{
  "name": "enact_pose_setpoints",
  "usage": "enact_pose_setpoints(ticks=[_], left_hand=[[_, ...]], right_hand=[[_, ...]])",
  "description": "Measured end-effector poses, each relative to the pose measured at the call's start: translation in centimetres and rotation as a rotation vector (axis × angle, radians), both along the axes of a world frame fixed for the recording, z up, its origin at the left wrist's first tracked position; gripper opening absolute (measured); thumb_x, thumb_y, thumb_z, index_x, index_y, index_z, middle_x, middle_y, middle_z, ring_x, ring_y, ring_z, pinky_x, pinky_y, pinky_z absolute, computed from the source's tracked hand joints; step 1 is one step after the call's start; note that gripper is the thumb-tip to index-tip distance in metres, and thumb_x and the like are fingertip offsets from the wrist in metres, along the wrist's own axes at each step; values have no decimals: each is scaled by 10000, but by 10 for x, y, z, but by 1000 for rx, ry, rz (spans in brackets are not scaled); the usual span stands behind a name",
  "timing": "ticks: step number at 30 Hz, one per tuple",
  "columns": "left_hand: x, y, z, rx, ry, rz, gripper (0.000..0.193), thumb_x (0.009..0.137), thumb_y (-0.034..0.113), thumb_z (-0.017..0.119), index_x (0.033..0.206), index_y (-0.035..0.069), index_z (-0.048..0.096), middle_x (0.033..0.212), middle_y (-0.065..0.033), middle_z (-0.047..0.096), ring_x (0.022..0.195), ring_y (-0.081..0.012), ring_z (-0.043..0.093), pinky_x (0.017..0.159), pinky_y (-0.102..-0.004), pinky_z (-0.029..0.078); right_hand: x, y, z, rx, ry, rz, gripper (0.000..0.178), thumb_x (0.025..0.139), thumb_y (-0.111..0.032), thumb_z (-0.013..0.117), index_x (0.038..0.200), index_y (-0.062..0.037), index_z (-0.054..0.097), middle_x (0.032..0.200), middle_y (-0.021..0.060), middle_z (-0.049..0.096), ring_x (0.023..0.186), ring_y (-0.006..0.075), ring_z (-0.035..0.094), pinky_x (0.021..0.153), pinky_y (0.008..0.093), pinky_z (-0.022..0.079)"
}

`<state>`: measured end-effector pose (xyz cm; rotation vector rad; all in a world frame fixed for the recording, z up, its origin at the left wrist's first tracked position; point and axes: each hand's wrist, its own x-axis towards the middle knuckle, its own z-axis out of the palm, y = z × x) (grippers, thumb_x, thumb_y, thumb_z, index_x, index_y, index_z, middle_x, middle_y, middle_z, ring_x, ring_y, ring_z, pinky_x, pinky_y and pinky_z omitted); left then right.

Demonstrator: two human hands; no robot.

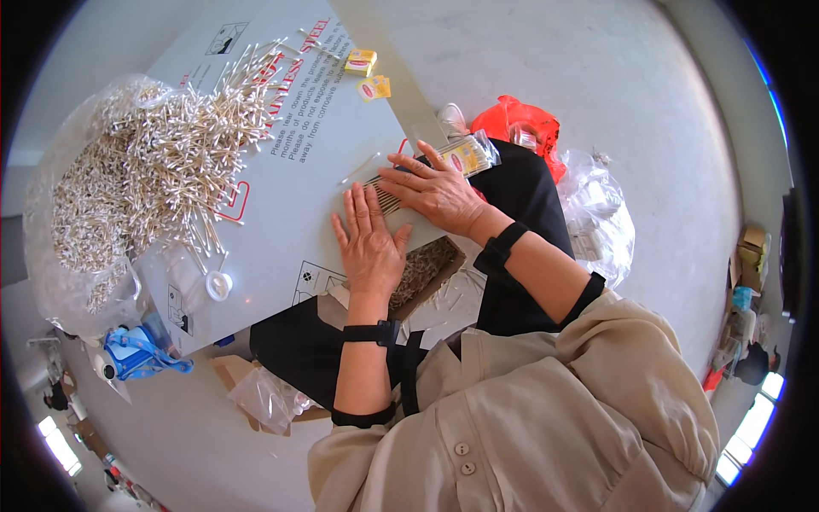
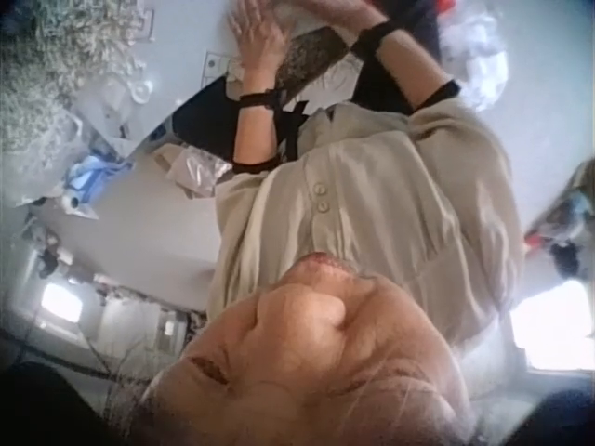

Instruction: The recorder is manually counting, aligning, and inserting cotton swabs into plastic packaging sleeves.

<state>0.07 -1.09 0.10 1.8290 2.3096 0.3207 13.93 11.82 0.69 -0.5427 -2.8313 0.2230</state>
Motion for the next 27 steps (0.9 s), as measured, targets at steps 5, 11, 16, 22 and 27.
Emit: enact_pose_setpoints(ticks=[5, 11, 16, 22, 27], left_hand=[[-1, -3, -4, 4, 13, 17, 839, 939, 483, 549, 1545, 9, 214, 1626, -162, 174, 1512, -307, 135, 1214, -511, 90], [7, 4, -1, 2, 24, 12, 839, 947, 490, 535, 1544, 0, 207, 1624, -174, 169, 1511, -315, 132, 1217, -502, 92], [21, 18, 0, 4, -32, -24, 810, 969, 474, 501, 1548, 2, 188, 1621, -193, 155, 1510, -329, 122, 1210, -516, 95], [38, 33, 1, -8, -40, -50, 825, 947, 426, 561, 1547, -2, 189, 1626, -187, 143, 1516, -318, 108, 1213, -508, 94], [49, 42, 1, 24, -17, -70, 841, 927, 440, 592, 1531, -19, 230, 1621, -194, 165, 1513, -322, 128, 1209, -505, 121]], right_hand=[[26, 16, 18, -4, -16, -347, 619, 922, -375, 586, 1478, -157, 420, 1571, 83, 338, 1488, 232, 232, 1211, 508, 118], [59, 24, -4, -126, -67, -337, 658, 969, -440, 502, 1524, -134, 324, 1595, 108, 269, 1478, 291, 230, 1211, 486, 137], [58, 23, -11, -280, 99, -347, 640, 962, -374, 527, 1512, -97, 354, 1582, 158, 276, 1474, 333, 225, 1212, 443, 177], [58, 23, -13, -257, 85, -344, 624, 992, -417, 487, 1514, -109, 338, 1581, 138, 282, 1474, 308, 231, 1205, 439, 196], [56, 24, -15, -244, 78, -349, 616, 991, -395, 500, 1511, -104, 341, 1575, 149, 285, 1472, 323, 228, 1204, 440, 201]])
